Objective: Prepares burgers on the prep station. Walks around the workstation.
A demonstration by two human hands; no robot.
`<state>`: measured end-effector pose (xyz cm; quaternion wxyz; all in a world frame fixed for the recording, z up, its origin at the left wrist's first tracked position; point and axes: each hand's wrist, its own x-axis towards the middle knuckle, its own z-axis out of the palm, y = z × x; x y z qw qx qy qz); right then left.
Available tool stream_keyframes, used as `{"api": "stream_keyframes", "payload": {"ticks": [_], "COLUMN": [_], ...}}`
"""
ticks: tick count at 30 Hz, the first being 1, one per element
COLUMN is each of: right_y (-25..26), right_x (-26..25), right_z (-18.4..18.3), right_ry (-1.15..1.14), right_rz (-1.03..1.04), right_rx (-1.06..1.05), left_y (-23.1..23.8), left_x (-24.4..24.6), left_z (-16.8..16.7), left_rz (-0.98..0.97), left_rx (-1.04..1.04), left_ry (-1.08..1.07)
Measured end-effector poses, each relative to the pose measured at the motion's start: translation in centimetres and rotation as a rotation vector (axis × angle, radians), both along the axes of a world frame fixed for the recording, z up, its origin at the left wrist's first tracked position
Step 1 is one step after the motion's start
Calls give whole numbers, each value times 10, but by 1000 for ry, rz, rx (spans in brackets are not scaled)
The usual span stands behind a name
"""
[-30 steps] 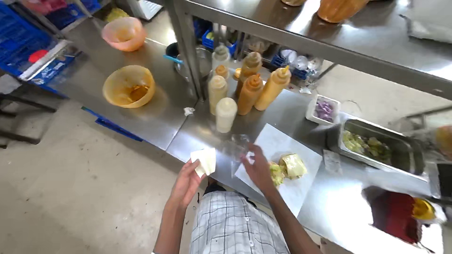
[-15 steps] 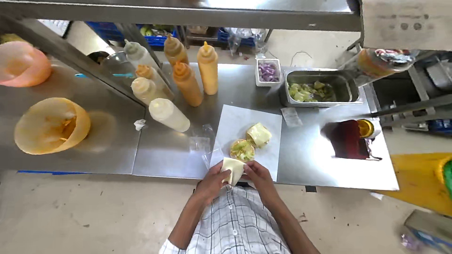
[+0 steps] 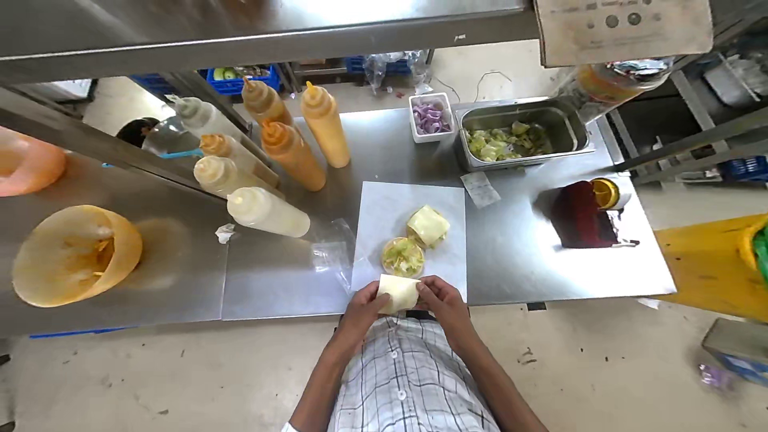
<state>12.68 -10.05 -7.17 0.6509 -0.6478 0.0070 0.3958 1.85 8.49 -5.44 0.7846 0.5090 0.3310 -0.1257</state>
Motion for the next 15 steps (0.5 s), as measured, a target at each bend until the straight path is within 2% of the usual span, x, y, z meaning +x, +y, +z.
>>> {"api": "stream_keyframes", "payload": {"ticks": [7,10,15], "right_y": [7,7,13], "right_x": [1,9,31], "right_z": [-4,-8,-10], "right_ry": [5,-11,-60], "right_rz": [51,25,-57], "right_rx": [6,-25,-53], "left_y": [6,6,6], "left_x": [-7,7,40], "left_z": [-4,-15,-26], "left_rz": [19,-14,51], "left_rx": [55,126,231], "left_ry": [-5,-10,-3]}}
